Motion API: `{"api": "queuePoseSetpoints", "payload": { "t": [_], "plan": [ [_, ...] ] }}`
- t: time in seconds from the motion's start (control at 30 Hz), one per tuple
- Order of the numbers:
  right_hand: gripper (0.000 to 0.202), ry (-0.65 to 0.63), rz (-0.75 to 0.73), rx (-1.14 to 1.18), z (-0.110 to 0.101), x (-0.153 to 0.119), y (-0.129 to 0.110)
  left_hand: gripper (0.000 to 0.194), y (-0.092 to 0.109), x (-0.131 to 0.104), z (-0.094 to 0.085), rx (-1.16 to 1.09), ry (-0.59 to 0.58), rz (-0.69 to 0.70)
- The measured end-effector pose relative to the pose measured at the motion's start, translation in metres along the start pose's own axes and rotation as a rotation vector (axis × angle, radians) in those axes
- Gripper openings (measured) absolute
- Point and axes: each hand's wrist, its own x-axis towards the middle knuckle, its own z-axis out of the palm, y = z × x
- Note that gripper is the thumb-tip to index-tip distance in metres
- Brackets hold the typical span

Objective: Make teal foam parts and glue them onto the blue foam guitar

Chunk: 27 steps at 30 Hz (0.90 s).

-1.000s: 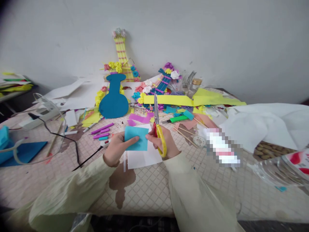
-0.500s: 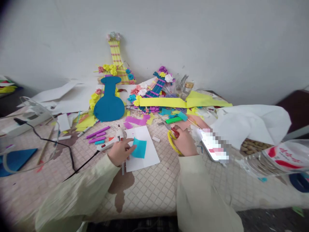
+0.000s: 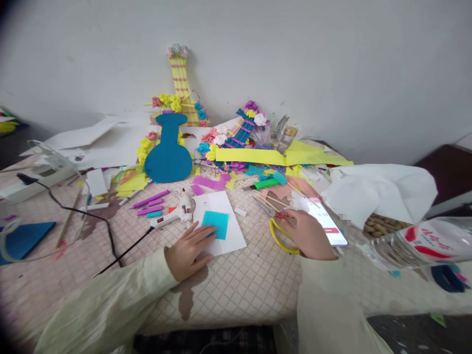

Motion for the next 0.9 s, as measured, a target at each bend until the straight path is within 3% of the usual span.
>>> {"api": "queuePoseSetpoints", "payload": {
  "t": [0.1, 0.23, 0.37, 0.5, 0.63, 0.73, 0.9],
  "plan": [
    [0.028, -0.014, -0.055, -0.003, 0.004, 0.006, -0.021, 0.043, 0.004, 0.002, 0.003, 0.021, 0.005, -0.025],
    [0.028, -0.093, -0.224, 0.022, 0.036, 0.031, -0.051, 0.045, 0.008, 0.008, 0.002, 0.082, 0.034, -0.043],
    [0.02, -0.17, -0.319, 0.016, 0.059, 0.053, -0.064, 0.034, 0.0, 0.016, -0.003, 0.106, 0.138, -0.029],
    [0.015, -0.179, -0.331, 0.025, 0.048, 0.058, -0.069, 0.027, -0.01, 0.021, -0.007, 0.075, 0.231, -0.019],
    [0.019, -0.249, -0.422, 0.139, 0.035, 0.048, -0.09, 0.024, -0.015, 0.02, -0.004, 0.047, 0.214, -0.032],
    [0.019, -0.368, -0.578, 0.318, 0.042, 0.04, -0.107, 0.023, -0.016, 0.016, 0.003, 0.043, 0.199, -0.014],
    [0.018, -0.298, -0.665, 0.396, 0.061, 0.037, -0.107, 0.022, -0.014, 0.012, 0.008, 0.013, 0.28, 0.0]
  ]
}}
